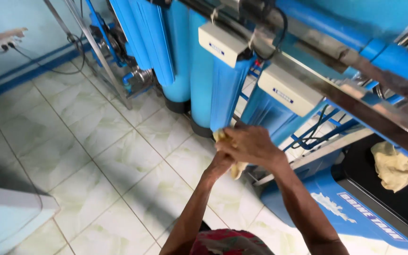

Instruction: Wiping down water filtration tanks, pipes, and valves with a cloth.

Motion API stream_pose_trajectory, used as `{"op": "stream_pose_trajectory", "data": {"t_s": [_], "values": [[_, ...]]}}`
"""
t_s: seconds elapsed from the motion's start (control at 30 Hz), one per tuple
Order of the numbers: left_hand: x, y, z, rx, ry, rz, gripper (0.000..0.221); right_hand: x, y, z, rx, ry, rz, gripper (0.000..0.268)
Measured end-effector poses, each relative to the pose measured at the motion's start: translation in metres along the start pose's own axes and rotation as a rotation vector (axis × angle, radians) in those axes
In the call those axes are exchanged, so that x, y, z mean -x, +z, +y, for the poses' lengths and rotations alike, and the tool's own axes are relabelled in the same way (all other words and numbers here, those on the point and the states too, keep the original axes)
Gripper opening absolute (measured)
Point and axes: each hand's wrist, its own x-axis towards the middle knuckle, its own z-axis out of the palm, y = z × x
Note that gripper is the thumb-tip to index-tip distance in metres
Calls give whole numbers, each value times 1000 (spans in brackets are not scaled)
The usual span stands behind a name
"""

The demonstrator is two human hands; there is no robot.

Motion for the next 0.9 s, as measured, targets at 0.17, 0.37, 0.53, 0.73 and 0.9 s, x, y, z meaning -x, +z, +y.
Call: {"op": "stream_pose_trajectory", "data": {"t_s": [0.17,0.37,0.53,0.73,0.9], "values": [[2,44,40,93,12,208,26,43,26,52,-361,-192,353,54],[-53,24,72,-1117,704,418,27,49,96,105,-971,-32,467,54],[-127,-5,83,-1253,978,566,34,38,107,99,-875,-53,422,49],[-112,1,215,-874,829,146,21,-18,92,80,-982,-95,481,58],[-109,0,214,-1051,896,133,29,-100,162,116,-1322,-76,521,36]]}}
